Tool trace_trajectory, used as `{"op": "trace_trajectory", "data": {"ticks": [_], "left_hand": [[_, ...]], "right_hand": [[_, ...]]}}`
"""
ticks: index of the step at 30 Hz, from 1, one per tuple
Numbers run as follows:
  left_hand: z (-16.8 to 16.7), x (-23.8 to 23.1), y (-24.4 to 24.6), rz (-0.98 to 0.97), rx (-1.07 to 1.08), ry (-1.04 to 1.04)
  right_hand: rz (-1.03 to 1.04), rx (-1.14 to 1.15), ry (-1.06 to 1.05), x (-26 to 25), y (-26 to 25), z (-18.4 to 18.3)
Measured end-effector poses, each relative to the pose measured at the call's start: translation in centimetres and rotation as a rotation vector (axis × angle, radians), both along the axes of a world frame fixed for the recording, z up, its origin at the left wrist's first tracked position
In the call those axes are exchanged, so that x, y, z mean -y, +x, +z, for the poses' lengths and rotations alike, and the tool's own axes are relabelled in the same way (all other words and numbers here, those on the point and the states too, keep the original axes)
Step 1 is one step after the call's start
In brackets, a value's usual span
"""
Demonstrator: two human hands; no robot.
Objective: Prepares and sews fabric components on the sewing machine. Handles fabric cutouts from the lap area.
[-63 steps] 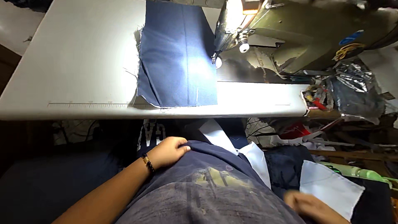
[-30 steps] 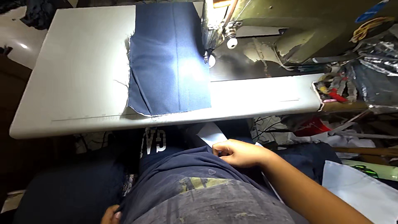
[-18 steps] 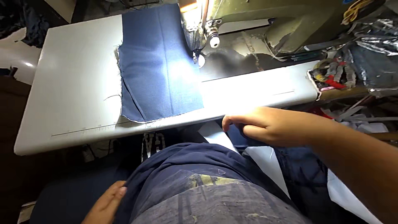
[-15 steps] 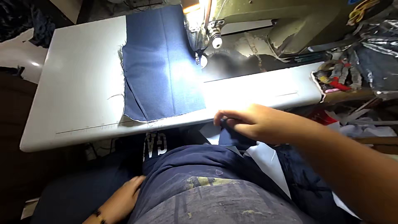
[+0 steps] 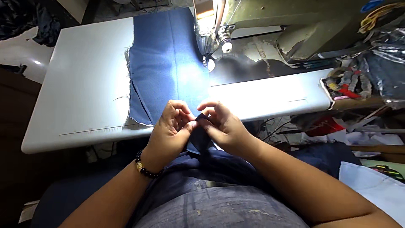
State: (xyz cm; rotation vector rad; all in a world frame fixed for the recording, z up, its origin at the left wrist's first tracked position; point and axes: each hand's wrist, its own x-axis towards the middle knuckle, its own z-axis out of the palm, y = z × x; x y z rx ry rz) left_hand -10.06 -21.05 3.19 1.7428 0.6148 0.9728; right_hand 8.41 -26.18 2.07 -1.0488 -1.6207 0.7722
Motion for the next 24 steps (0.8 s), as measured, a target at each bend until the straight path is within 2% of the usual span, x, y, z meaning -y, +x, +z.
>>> {"op": "trace_trajectory", "data": {"ticks": [4,7,9,12,14,16,18,19,20,22,24], "left_hand": [[-0.3,-1.5,-1.5,0.115,0.038,0.102],[-0.5,-3.0,-3.7,0.179,-0.076,0.107],[-0.4,-3.8,-4.4,0.171,-0.157,0.101],[0.8,-5.4,-3.5,0.086,-0.328,0.172],[1.7,-6.6,-2.1,0.052,-0.421,0.242],[2.0,-7.2,-0.8,0.02,-0.466,0.326],[1.8,-7.3,0.3,-0.022,-0.501,0.391],[1.4,-7.2,0.8,-0.042,-0.526,0.41],[0.8,-7.1,1.3,-0.053,-0.554,0.417],[-0.7,-6.8,2.3,-0.029,-0.63,0.433],[-2.4,-6.6,3.1,0.037,-0.715,0.452]], "right_hand": [[0.002,-0.086,-0.188,1.3,0.8,-3.4],[-0.046,-0.009,-0.255,3.6,2.0,-5.8],[-0.001,0.004,-0.249,4.3,2.9,-6.1],[0.06,0.034,-0.136,3.8,4.6,-4.6],[-0.081,0.153,-0.075,2.9,6.8,-2.2],[-0.29,0.498,-0.147,2.1,10.4,1.1],[-0.455,0.856,-0.358,0.9,14.3,3.4],[-0.557,0.948,-0.47,-0.1,15.8,3.8],[-0.638,0.98,-0.528,-1.5,16.7,3.9],[-0.689,0.978,-0.501,-4.9,16.6,3.8],[-0.589,0.969,-0.442,-8.9,14.7,3.3]]}}
